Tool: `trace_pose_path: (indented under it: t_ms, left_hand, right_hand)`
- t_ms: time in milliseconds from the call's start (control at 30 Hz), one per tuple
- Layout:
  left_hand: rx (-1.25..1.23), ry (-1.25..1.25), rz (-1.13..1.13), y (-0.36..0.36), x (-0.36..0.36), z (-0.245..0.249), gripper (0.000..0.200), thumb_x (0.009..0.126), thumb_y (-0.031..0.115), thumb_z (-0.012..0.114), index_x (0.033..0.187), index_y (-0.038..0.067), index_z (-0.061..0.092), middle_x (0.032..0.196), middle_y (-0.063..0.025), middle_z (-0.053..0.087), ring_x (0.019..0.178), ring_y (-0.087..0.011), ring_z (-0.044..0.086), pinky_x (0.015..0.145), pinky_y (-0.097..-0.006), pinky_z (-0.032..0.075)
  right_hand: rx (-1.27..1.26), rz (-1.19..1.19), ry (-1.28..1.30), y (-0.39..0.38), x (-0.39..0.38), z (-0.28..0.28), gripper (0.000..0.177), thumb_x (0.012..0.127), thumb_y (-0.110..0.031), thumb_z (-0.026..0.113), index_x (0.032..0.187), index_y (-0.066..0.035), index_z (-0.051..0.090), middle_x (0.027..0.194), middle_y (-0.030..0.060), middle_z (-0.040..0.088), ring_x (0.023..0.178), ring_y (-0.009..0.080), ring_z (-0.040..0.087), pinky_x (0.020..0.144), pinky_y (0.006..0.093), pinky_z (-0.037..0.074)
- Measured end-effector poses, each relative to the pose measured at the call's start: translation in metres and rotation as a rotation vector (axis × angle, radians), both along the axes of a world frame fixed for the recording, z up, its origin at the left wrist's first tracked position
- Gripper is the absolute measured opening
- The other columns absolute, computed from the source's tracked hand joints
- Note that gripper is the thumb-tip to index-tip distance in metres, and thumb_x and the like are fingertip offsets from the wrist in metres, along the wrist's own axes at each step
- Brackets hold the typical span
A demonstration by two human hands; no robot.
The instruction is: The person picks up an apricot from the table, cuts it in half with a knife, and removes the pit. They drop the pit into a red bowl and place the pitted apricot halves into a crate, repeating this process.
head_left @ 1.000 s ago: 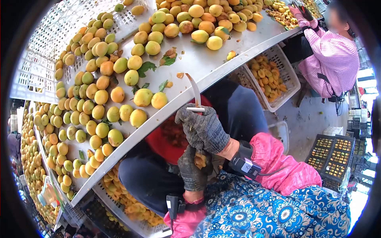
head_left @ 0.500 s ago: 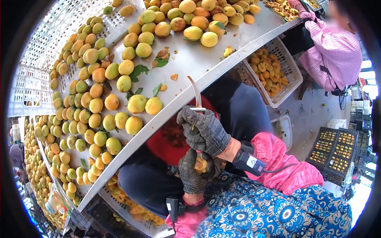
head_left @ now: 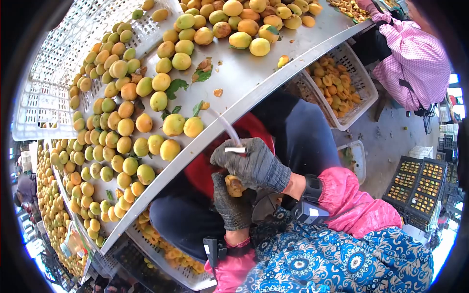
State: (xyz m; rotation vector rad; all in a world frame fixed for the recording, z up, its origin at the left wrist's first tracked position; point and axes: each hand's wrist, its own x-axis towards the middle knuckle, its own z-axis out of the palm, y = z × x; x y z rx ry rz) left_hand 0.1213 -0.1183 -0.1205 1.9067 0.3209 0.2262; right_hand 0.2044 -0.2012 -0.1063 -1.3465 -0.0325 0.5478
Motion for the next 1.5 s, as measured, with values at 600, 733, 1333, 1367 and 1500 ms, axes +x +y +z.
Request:
trace_pose_path:
  t_ms: [600, 733, 1333, 1367, 1500]
  left_hand:
    - [-1.392, 0.274, 0.427, 0.017, -0.017, 0.010, 0.051, 0.094, 0.054, 0.041, 0.103, 0.008, 0.060, 0.082, -0.0084, 0.065, 0.053, -0.0188, 0.058, 0.043, -0.0279, 0.046]
    - [-1.467, 0.287, 0.354, 0.015, -0.022, 0.028, 0.056, 0.091, 0.061, 0.040, 0.103, 0.010, 0.060, 0.080, -0.0054, 0.065, 0.037, -0.0127, 0.036, 0.034, -0.0245, 0.028]
    - [-0.557, -0.046, 0.633, 0.104, -0.097, 0.107, 0.041, 0.099, 0.044, 0.040, 0.107, 0.007, 0.058, 0.080, -0.0034, 0.058, 0.057, -0.0103, 0.054, 0.047, -0.0212, 0.043]
    - [-0.427, -0.050, 0.649, 0.121, -0.109, 0.107, 0.039, 0.098, 0.040, 0.043, 0.106, 0.006, 0.058, 0.082, -0.0042, 0.058, 0.061, -0.0121, 0.055, 0.051, -0.0245, 0.045]
    - [0.786, 0.092, 0.485, 0.194, -0.157, 0.062, 0.027, 0.096, 0.025, 0.052, 0.108, 0.001, 0.059, 0.090, -0.0065, 0.060, 0.084, -0.0179, 0.061, 0.074, -0.0303, 0.050]
  right_hand:
    - [-0.404, 0.371, -0.417, -0.059, -0.035, 0.020, 0.030, 0.083, -0.022, 0.070, 0.102, -0.001, 0.063, 0.079, 0.0136, 0.065, 0.075, 0.0152, 0.065, 0.069, 0.0293, 0.051]
    - [-0.125, 0.269, -0.363, -0.053, -0.040, 0.039, 0.025, 0.085, -0.020, 0.067, 0.106, -0.007, 0.064, 0.079, 0.0170, 0.065, 0.075, 0.0309, 0.066, 0.067, 0.0352, 0.051]
    - [-0.103, 0.431, -0.478, 0.004, -0.042, 0.069, 0.020, 0.084, -0.014, 0.067, 0.102, -0.005, 0.066, 0.089, 0.0080, 0.069, 0.085, 0.0135, 0.065, 0.076, 0.0284, 0.051]
    - [-0.109, 0.404, -0.597, 0.004, -0.037, 0.055, 0.014, 0.084, -0.014, 0.067, 0.095, -0.005, 0.067, 0.083, 0.0096, 0.068, 0.077, 0.0172, 0.066, 0.071, 0.0284, 0.051]
    - [-0.411, 0.628, -0.605, -0.009, -0.019, 0.016, 0.020, 0.080, -0.022, 0.065, 0.088, -0.004, 0.061, 0.075, 0.0142, 0.064, 0.072, 0.0329, 0.064, 0.066, 0.0405, 0.052]
